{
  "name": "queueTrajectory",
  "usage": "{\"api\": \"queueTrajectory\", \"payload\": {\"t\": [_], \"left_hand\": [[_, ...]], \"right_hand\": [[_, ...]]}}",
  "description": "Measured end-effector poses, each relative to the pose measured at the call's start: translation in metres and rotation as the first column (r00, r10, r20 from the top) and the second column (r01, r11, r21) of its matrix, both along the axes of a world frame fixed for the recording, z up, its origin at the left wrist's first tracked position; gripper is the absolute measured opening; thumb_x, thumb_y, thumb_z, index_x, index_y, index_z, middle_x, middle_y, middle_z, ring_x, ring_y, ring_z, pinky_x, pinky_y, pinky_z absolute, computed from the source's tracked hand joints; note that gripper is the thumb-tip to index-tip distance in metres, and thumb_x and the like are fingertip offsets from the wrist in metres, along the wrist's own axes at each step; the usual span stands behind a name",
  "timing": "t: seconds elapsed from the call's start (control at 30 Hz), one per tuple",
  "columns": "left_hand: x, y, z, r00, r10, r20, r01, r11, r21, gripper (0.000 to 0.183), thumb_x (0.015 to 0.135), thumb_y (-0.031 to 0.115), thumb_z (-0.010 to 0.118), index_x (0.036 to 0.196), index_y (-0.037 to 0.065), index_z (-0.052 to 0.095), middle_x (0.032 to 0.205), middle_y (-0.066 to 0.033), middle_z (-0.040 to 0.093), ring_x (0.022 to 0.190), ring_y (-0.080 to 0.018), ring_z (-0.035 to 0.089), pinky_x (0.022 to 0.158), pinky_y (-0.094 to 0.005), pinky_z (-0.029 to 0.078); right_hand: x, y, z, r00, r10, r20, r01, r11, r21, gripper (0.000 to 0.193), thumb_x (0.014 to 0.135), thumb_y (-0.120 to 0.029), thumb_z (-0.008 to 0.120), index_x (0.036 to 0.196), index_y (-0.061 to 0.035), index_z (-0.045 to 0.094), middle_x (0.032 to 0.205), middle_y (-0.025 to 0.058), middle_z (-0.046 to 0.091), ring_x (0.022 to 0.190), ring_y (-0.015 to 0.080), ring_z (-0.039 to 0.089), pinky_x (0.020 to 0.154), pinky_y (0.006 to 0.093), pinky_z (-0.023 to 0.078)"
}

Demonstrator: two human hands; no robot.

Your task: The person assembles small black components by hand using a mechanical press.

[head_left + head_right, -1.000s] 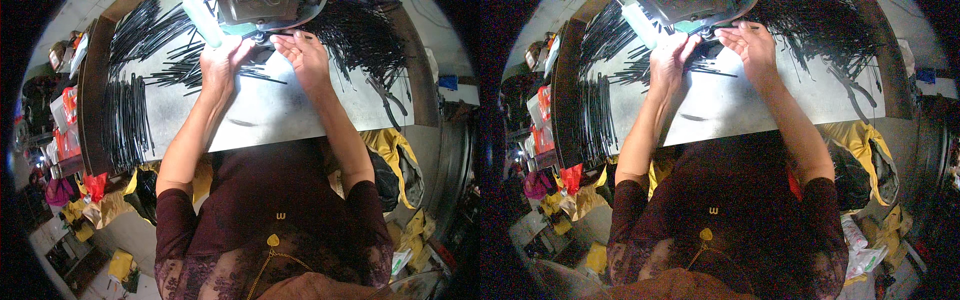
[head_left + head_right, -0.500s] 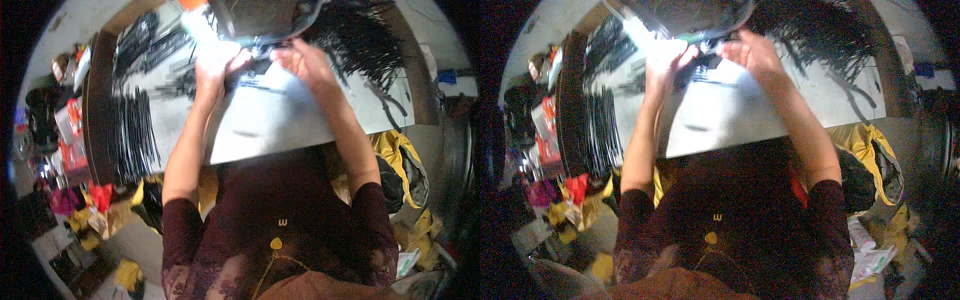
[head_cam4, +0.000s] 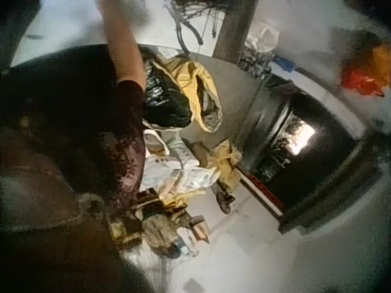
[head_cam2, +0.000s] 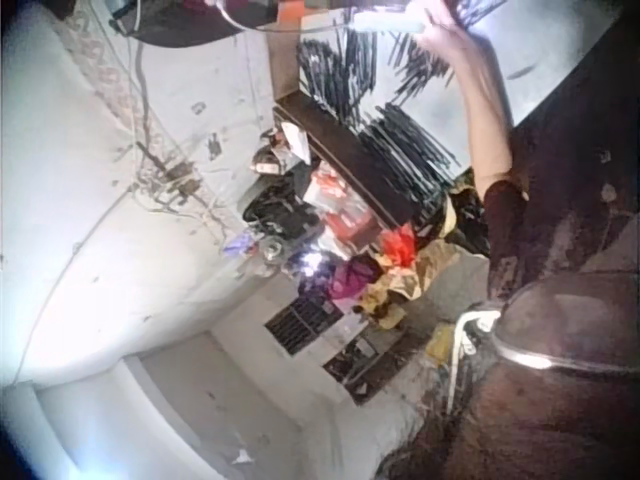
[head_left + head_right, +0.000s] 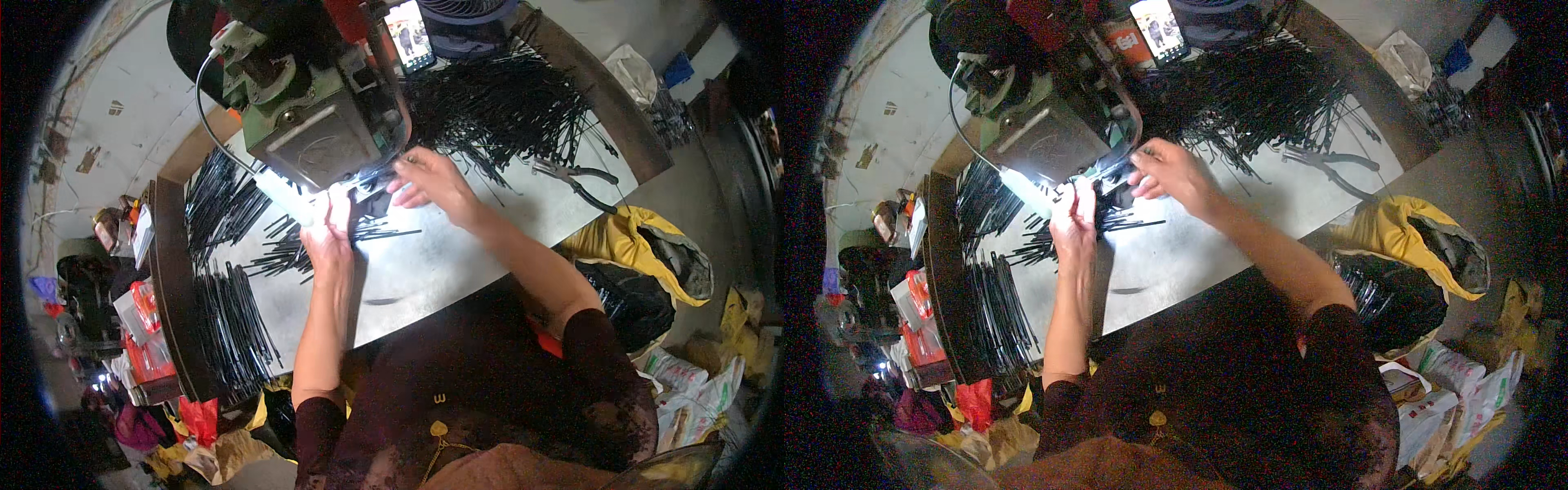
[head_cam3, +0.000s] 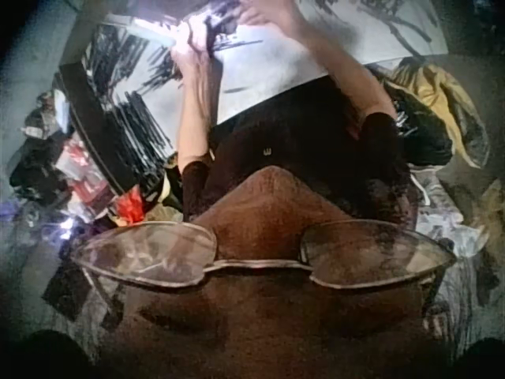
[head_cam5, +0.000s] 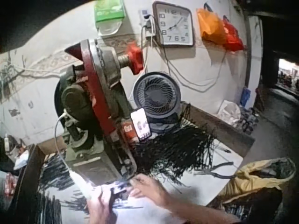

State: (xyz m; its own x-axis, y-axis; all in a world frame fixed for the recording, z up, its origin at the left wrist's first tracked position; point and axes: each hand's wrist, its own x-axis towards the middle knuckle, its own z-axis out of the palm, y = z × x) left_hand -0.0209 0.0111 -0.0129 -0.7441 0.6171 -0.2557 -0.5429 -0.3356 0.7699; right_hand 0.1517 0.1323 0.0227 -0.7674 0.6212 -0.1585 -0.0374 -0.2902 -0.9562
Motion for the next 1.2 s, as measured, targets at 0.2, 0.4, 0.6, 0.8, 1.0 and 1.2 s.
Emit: {"api": "queueTrajectory", "payload": {"t": [0.2, 0.4, 0.6, 0.8, 1.0, 1.2], "left_hand": [[-0.028, -0.024, -0.016, 0.999, 0.002, 0.037, -0.003, 1.0, 0.016, 0.022, 0.092, 0.017, 0.053, 0.109, 0.003, 0.051, 0.095, -0.0049, 0.058, 0.087, -0.0163, 0.059, 0.076, -0.0292, 0.049], [-0.01, -0.018, -0.002, 0.999, -0.039, -0.015, 0.039, 0.999, -0.03, 0.016, 0.092, 0.023, 0.055, 0.094, 0.008, 0.053, 0.073, -0.0001, 0.053, 0.061, -0.0098, 0.05, 0.053, -0.0229, 0.04], [0.005, -0.019, 0.014, 0.998, -0.053, -0.015, 0.05, 0.988, -0.144, 0.017, 0.092, 0.023, 0.058, 0.096, 0.007, 0.055, 0.066, 0.0016, 0.051, 0.052, -0.0076, 0.046, 0.045, -0.0205, 0.036], [-0.001, -0.024, 0.006, 0.997, -0.079, 0.013, 0.08, 0.989, -0.125, 0.022, 0.091, 0.023, 0.059, 0.105, 0.008, 0.056, 0.066, 0.0016, 0.052, 0.053, -0.0072, 0.049, 0.046, -0.0188, 0.038], [-0.001, -0.026, 0.004, 0.989, -0.131, 0.074, 0.138, 0.986, -0.096, 0.022, 0.089, 0.022, 0.061, 0.105, 0.008, 0.056, 0.07, 0.001, 0.053, 0.054, -0.0063, 0.05, 0.045, -0.0175, 0.039], [0.002, -0.032, 0.015, 0.986, -0.125, 0.114, 0.134, 0.989, -0.07, 0.023, 0.089, 0.021, 0.061, 0.106, 0.007, 0.055, 0.071, 0.0005, 0.053, 0.055, -0.0067, 0.05, 0.047, -0.0174, 0.041]], "right_hand": [[0.083, 0.048, 0.021, 0.844, -0.536, -0.008, 0.109, 0.158, 0.981, 0.02, 0.088, -0.014, 0.055, 0.101, -0.0021, 0.062, 0.095, 0.0135, 0.065, 0.081, 0.0268, 0.065, 0.07, 0.0341, 0.05], [0.13, 0.109, 0.002, 0.61, -0.783, 0.118, -0.197, -0.005, 0.98, 0.029, 0.078, 0.003, 0.049, 0.102, -0.0085, 0.062, 0.095, 0.0133, 0.061, 0.079, 0.0348, 0.063, 0.066, 0.044, 0.051], [0.134, 0.124, -0.01, 0.595, -0.764, 0.249, -0.407, -0.019, 0.913, 0.021, 0.076, 0.0, 0.052, 0.095, -0.0096, 0.057, 0.083, 0.0116, 0.055, 0.08, 0.0304, 0.06, 0.063, 0.0443, 0.05], [0.139, 0.126, -0.012, 0.641, -0.744, 0.187, -0.373, -0.089, 0.924, 0.019, 0.078, -0.003, 0.052, 0.095, -0.0107, 0.056, 0.086, 0.0098, 0.053, 0.08, 0.0295, 0.059, 0.062, 0.044, 0.05], [0.14, 0.134, -0.013, 0.679, -0.699, 0.222, -0.405, -0.105, 0.908, 0.022, 0.078, -0.001, 0.051, 0.097, -0.0118, 0.055, 0.086, 0.0098, 0.052, 0.08, 0.0293, 0.059, 0.062, 0.0428, 0.05], [0.139, 0.131, -0.012, 0.685, -0.704, 0.187, -0.388, -0.136, 0.912, 0.012, 0.083, -0.008, 0.056, 0.094, -0.0102, 0.055, 0.087, 0.0089, 0.053, 0.078, 0.0286, 0.058, 0.061, 0.0395, 0.048]]}}
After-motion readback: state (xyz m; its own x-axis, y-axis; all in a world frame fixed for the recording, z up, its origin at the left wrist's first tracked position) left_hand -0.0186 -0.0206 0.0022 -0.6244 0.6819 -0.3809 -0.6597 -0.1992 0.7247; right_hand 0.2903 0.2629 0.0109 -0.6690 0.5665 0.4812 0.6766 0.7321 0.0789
